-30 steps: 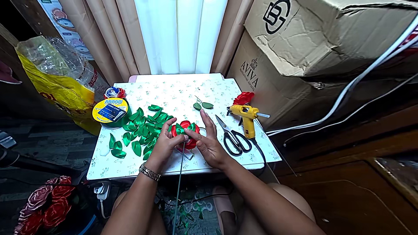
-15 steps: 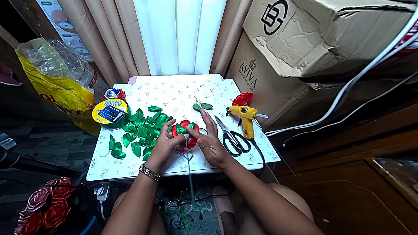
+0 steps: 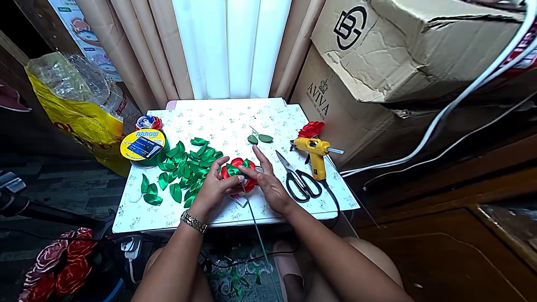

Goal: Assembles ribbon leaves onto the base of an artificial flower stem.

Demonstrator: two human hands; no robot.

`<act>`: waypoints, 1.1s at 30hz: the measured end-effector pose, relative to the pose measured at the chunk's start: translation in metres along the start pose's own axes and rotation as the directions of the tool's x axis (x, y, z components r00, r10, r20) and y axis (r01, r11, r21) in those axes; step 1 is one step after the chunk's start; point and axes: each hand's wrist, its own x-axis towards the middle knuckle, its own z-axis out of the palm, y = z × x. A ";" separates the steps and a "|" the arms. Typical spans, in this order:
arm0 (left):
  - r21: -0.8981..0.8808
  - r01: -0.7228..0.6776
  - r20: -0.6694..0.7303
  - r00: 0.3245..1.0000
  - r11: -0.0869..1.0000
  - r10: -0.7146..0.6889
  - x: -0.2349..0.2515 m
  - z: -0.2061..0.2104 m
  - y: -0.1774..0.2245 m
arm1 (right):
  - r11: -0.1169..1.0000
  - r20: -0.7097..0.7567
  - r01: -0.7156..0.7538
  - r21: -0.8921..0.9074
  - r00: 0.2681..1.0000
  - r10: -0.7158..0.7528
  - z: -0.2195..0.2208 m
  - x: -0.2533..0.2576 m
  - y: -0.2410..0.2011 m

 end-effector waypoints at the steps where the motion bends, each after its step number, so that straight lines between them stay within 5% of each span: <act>1: 0.006 0.001 -0.003 1.000 1.000 -0.001 0.000 0.000 -0.001 | 1.000 0.005 -0.006 0.011 1.000 0.006 0.000 0.000 0.000; 33: 0.135 -0.047 0.038 0.998 0.990 0.043 -0.013 -0.023 0.013 | 0.986 -0.075 0.116 -0.116 0.989 -0.125 0.004 0.006 -0.003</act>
